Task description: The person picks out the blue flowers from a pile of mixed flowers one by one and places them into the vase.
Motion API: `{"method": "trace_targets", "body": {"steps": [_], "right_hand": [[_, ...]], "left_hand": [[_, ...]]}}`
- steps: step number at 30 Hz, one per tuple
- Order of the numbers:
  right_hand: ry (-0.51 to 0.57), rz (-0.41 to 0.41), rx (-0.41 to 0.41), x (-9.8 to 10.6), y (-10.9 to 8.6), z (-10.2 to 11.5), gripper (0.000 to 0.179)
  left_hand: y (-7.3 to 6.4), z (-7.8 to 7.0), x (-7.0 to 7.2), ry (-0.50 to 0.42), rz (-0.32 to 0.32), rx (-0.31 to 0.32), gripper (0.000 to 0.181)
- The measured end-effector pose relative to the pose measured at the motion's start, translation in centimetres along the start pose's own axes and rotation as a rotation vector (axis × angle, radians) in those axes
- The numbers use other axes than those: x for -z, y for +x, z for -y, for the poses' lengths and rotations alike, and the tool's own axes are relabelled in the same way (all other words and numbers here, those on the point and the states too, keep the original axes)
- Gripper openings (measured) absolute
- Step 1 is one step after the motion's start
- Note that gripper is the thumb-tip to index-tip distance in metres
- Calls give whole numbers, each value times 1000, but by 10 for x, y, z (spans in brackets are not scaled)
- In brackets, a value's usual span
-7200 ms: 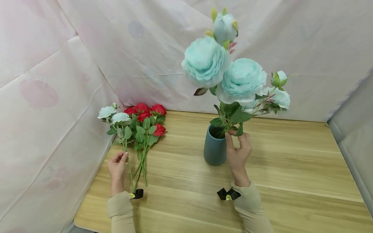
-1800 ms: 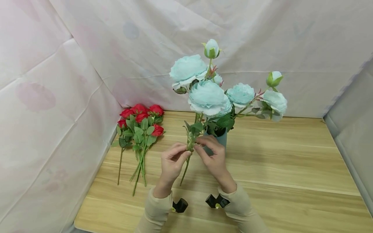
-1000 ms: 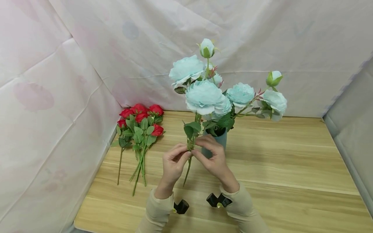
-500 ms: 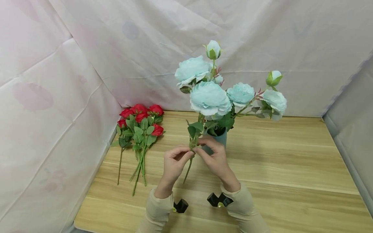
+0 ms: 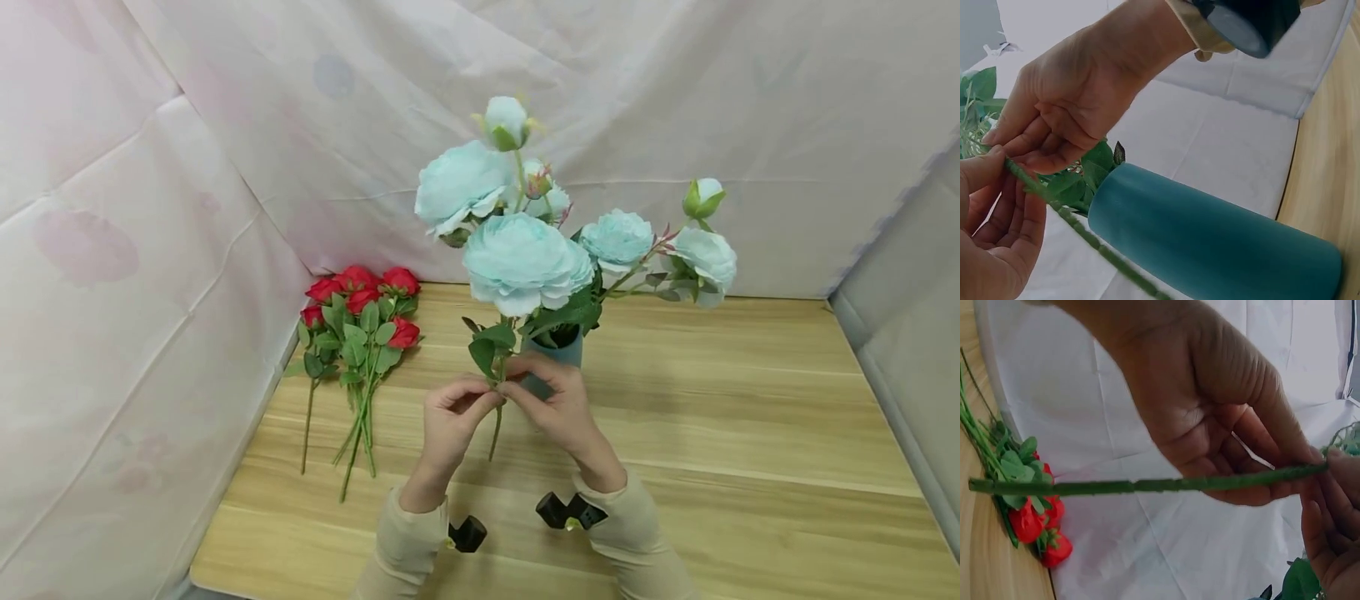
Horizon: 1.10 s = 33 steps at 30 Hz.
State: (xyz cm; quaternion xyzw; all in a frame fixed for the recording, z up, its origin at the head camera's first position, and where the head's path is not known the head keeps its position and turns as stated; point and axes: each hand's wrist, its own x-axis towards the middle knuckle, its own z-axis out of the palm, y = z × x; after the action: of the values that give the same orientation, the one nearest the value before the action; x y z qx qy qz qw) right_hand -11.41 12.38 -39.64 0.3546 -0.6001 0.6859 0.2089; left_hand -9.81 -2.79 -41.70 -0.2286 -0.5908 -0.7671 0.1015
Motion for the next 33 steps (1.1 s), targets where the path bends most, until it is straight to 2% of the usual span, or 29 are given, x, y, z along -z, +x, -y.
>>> {"method": "trace_targets", "body": {"steps": [3,6,10,12,14,17,20,21,24,27,28,33], "right_hand": [[-42,-54,-28,1,2,6,11],[-121,-140,-45,3,4,13,10],[-188,-227,-39,5,7,25,12],[-214,-251,-43,7,9,31,13],[-233,-273,-51,9,10,36,12],[-266,-296,-51,11,12,41,7],[-276,-313,-14,15,15,44,4],[-278,-319,2,16,16,44,4],[-299,-340,42,19,18,47,12],[-309,-384,64,23,23,52,16],[-315,-405,71,24,26,55,14],[-181,-537,119,30,41,65,9]], "left_hand": [[1,2,-2,-11,-23,22,25],[5,8,-2,-12,-75,43,25],[14,20,-3,20,-147,81,21],[21,23,-4,41,-151,89,22],[27,23,-6,62,-129,87,27],[37,20,-9,91,-60,80,39],[43,19,-13,139,27,91,52],[44,24,-13,166,53,84,56],[47,24,-16,228,117,81,65],[50,23,-20,263,143,63,69],[51,19,-21,263,149,66,69],[54,20,-24,292,151,48,66]]}}
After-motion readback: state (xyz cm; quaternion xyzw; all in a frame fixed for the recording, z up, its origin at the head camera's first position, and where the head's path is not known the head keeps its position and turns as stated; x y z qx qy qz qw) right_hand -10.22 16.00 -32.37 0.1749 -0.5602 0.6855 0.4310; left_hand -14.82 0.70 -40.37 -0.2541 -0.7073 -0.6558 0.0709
